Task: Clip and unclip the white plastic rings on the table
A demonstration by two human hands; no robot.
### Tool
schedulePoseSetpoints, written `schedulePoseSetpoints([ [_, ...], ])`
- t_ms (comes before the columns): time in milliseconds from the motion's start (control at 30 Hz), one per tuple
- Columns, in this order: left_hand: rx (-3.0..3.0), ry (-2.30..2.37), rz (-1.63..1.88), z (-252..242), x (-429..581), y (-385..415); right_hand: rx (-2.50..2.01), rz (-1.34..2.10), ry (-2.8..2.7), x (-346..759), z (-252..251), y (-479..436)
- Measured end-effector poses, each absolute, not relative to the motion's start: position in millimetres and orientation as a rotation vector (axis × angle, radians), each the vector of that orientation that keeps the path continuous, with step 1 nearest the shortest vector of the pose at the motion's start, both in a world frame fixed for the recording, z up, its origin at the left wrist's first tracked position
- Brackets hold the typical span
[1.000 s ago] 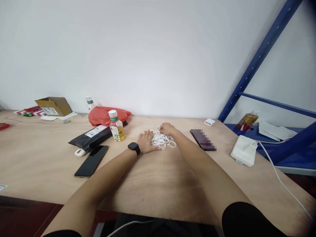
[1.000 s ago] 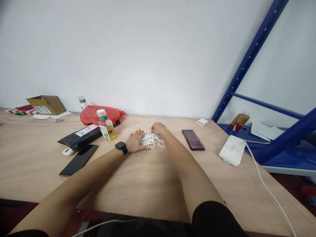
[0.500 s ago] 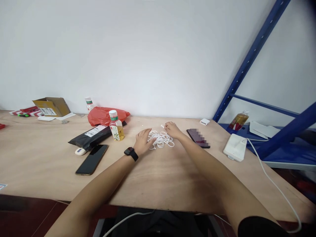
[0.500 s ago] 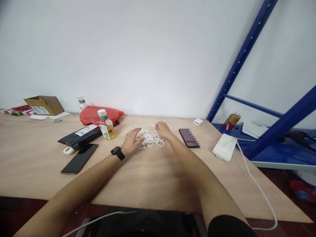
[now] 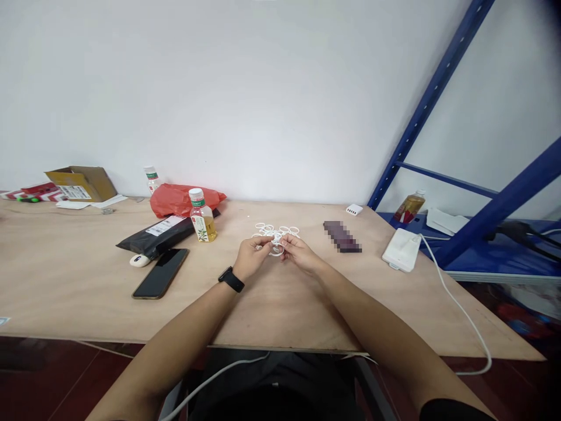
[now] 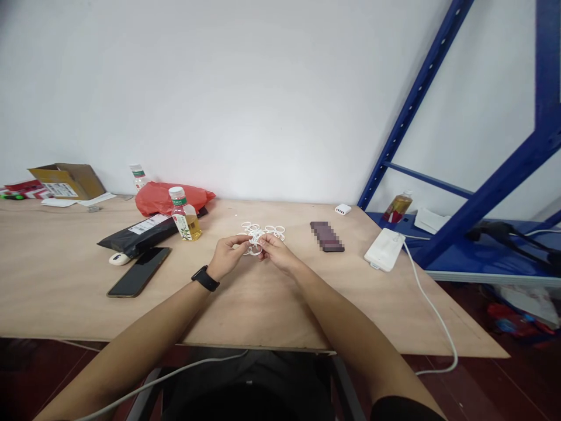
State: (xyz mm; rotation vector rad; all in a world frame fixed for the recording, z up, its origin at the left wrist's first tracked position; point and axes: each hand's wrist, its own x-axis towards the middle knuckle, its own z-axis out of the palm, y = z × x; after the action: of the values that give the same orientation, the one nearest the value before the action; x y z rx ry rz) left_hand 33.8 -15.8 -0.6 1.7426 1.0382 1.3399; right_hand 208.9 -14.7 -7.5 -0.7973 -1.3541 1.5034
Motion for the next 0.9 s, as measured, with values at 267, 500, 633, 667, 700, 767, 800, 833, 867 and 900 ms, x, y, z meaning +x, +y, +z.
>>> schedulePoseSetpoints([
  [267, 1.508, 0.995, 1.309, -15, 35, -2, -0.853, 1.411, -1.449, 201, -19, -19],
  [500, 1.556, 1.011, 1.310, -18, 32, -1, -0.863, 1.335, -1.497, 196, -24, -19],
  [633, 1.850, 0.927, 1.176, -10, 27, -11, -0.885, 1.261, -1.454, 199, -27, -14],
  [667, 1.929, 0.947, 1.137, -8, 24, -12, -0.915, 1.212, -1.486, 202, -28, -13],
  [700, 1.995, 0.983, 1.096, -6, 21, -11, -0.961, 1.135, -1.540, 206, -27, -11],
  [767, 2.093, 1.089, 0.990, -4, 11, -5, -1.083, 0.881, -1.676, 217, -26, -7],
  [800, 2.127, 1.142, 0.925, -3, 4, -1, -1.141, 0.712, -1.764, 223, -25, -5],
  [833, 2.156, 1.211, 0.861, -2, -5, 5, -1.189, 0.555, -1.832, 230, -25, -3],
  [867, 2.191, 1.293, 0.791, -2, -15, 10, -1.230, 0.454, -1.890, 238, -25, 0],
  [900, 2.240, 1.362, 0.718, -1, -25, 15, -1.283, 0.389, -1.926, 244, -25, 2],
])
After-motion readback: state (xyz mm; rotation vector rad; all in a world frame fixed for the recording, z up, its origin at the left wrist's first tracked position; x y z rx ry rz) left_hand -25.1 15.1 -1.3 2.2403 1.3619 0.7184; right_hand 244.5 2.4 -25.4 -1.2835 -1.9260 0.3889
